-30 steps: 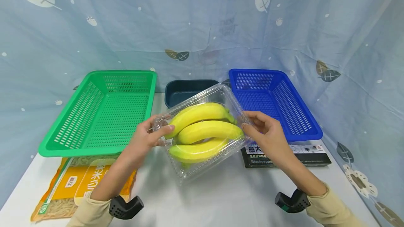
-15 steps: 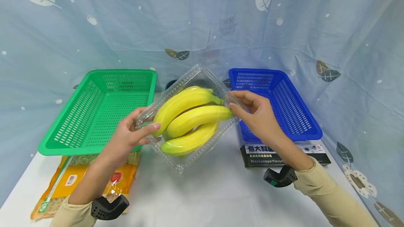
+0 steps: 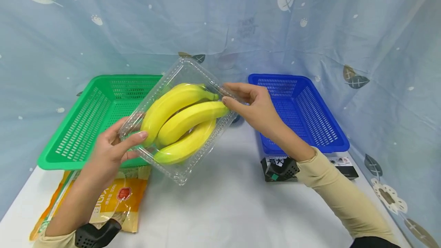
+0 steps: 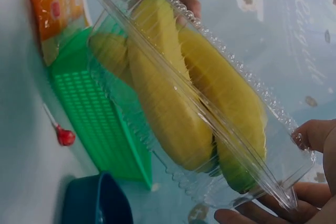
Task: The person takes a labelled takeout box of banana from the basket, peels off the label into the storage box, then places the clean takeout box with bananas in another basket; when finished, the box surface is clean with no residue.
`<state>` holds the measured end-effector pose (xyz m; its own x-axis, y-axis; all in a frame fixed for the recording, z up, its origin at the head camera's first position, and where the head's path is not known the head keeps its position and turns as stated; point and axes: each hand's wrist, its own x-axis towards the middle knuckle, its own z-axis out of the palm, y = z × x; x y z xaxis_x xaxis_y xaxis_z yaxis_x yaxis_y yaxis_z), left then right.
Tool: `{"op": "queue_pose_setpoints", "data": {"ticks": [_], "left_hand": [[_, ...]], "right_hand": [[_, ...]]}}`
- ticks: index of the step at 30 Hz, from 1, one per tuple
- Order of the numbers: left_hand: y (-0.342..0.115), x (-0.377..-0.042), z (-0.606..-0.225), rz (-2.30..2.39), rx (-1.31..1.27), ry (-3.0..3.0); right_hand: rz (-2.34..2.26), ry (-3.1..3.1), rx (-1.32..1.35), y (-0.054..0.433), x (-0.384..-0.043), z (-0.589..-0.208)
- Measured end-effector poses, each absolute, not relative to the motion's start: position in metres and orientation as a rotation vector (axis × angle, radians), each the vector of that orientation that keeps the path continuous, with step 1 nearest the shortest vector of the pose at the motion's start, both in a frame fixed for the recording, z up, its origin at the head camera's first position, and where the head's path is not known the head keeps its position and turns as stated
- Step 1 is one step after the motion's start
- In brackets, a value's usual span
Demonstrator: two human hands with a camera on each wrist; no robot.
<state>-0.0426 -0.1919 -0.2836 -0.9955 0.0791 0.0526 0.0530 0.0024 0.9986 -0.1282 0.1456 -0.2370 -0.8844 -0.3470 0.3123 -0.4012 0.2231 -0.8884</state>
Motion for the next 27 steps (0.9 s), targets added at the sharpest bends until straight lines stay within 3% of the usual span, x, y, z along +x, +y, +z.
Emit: {"op": "queue_pose_setpoints", "data": {"ticks": [14,27], "left_hand": [[-0.225,-0.042,-0.28,2.342,0.132,2.22],[-0.26,-0.04,-0.284,2.471,0.084,2.154]], "right_hand": [[1.802,-2.413,0.845,0.097,-0.163,-0.223],[1.438,-2.567,0.948,0.05,-0.188,-0.215]]}}
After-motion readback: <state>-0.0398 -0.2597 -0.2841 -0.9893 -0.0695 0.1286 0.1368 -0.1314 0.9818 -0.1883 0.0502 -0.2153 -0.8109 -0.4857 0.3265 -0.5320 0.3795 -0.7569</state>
